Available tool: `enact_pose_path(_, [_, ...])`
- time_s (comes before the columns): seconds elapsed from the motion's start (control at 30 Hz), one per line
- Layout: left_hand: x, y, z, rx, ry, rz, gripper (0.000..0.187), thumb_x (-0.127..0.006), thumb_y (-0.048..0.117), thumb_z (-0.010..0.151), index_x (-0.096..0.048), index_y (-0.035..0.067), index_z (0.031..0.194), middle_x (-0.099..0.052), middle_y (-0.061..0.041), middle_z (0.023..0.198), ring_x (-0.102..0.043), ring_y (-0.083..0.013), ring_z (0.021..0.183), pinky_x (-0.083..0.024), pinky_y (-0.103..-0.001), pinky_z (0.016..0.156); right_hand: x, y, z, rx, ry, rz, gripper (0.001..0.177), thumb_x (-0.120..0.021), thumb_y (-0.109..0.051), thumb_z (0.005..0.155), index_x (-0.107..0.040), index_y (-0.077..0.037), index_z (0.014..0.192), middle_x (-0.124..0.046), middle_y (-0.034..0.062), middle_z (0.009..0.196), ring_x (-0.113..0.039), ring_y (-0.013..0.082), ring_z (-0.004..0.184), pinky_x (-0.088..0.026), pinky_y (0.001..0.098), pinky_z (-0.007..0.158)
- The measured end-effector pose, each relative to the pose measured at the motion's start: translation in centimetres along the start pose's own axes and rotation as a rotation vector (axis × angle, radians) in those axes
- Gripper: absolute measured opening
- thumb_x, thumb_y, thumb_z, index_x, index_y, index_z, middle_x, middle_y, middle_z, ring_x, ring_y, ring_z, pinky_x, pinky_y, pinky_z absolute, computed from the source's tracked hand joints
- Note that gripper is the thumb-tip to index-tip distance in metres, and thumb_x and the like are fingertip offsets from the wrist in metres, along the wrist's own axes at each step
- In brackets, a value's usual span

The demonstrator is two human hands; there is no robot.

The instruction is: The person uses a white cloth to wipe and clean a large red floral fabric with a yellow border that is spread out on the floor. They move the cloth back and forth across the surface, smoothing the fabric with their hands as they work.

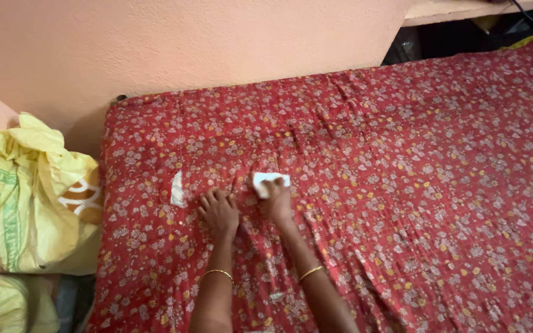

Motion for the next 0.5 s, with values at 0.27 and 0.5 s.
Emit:
enact_pose_path(0.27, [-4.0,-5.3,2.1,-0.03,0.295,0.15,0.056,-0.051,0.055,0.099,-0.057,0.011,0.132,-0.053,-0.016,0.146,-0.052,-0.0304,0.13,-0.043,-0.048,0.104,2.0,-5.7,-8.8,0.208,-0.092,0.729,0.059,-0.054,0.018,0.079,-0.078,-0.013,0.122,-0.068,0.0183,0.129,-0.066,0.0259,0.091,-0.06,0.0264,0.062])
enact_pose_path(0.5, [-4.1,-4.9,3.1,-0.086,0.204,0.311,0.04,-0.067,0.039,0.094,-0.06,0.017,0.127,-0.05,-0.013,0.144,-0.046,-0.0297,0.134,-0.038,-0.047,0.108,6.6,4.5,-7.6,-0.409,-0.124,1.712,0.029,-0.054,-0.025,0.107,-0.074,-0.016,0.127,-0.078,0.0331,0.105,-0.068,0.0265,0.055,-0.05,0.03,0.03])
Point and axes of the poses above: each hand's wrist, its own z-axis towards the middle knuckle, its own x-axis out of the back of the hand, y = z × x, the point moved 1 cm from there along z, towards the middle knuckle
